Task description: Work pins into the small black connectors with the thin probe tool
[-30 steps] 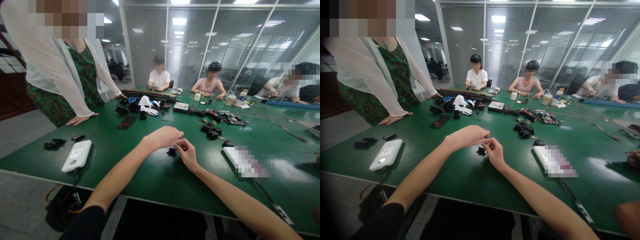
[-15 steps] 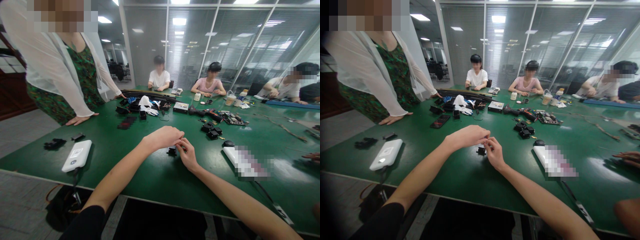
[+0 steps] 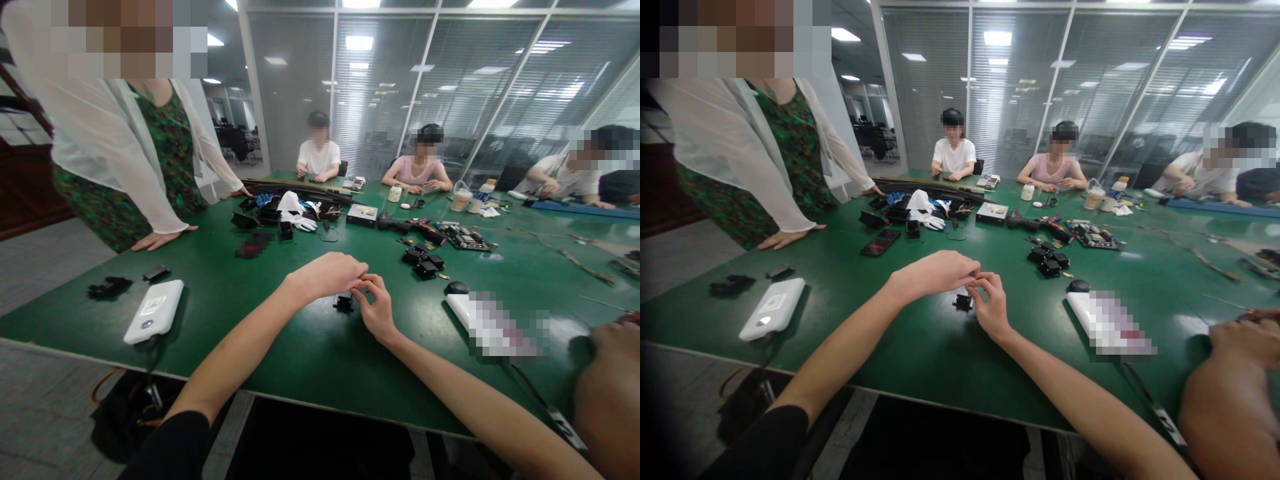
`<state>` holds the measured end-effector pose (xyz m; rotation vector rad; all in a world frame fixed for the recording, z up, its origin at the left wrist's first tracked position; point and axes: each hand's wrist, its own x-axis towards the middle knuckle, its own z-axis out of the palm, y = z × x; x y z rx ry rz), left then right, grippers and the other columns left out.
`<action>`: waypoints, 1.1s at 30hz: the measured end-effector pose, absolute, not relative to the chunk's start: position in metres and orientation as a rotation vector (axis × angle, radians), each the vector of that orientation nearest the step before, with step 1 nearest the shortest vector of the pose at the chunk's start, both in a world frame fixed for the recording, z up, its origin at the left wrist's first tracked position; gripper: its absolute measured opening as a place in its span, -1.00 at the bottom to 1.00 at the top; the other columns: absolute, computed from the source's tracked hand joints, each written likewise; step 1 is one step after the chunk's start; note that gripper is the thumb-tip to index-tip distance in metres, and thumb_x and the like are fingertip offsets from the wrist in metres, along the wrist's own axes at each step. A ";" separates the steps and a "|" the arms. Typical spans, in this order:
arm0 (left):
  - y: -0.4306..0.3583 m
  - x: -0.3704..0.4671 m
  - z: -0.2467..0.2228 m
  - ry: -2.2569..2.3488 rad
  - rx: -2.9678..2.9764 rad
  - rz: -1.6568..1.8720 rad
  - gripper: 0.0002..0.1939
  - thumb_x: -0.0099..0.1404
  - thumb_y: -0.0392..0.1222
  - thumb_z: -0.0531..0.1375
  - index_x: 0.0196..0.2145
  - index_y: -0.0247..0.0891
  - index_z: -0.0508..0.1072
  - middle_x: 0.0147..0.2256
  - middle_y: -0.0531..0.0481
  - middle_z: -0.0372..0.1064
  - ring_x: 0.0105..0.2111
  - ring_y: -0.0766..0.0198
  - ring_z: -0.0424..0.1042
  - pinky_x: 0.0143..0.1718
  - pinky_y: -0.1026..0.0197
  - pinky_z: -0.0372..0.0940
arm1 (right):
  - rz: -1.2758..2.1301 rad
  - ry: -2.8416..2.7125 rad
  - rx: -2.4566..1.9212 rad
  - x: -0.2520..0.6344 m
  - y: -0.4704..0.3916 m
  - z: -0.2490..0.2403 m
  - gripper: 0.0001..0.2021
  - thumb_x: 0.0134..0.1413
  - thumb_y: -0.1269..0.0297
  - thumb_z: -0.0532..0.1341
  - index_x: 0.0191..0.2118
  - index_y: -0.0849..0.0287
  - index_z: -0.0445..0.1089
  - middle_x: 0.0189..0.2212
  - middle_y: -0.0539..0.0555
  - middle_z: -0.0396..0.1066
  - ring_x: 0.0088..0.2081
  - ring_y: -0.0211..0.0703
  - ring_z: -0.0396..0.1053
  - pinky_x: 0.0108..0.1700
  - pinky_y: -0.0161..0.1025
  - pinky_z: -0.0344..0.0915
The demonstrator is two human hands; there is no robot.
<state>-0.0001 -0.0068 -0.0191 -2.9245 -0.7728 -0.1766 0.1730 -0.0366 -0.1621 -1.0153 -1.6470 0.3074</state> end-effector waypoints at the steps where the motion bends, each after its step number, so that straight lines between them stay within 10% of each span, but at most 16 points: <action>1: -0.006 0.000 -0.019 -0.771 -2.927 -0.176 -0.74 0.49 -0.06 0.07 -0.17 -0.28 0.45 -0.24 -0.14 0.55 -0.24 0.10 0.55 -0.29 0.18 0.27 | 0.307 -1.659 -1.008 0.173 -0.037 -0.162 -0.92 0.26 0.28 0.26 -0.25 0.04 0.52 -0.10 0.12 0.42 0.01 0.06 0.32 0.01 0.00 0.32; 33: -0.005 -0.001 -0.019 -0.760 -2.911 -0.146 -0.77 0.48 -0.08 0.08 -0.16 -0.27 0.45 -0.22 -0.13 0.55 -0.23 0.09 0.55 -0.30 0.19 0.26 | 0.351 -1.703 -1.006 0.171 -0.041 -0.157 -0.87 0.31 0.21 0.23 -0.12 0.03 0.50 -0.01 0.14 0.40 0.06 0.06 0.33 0.03 -0.02 0.33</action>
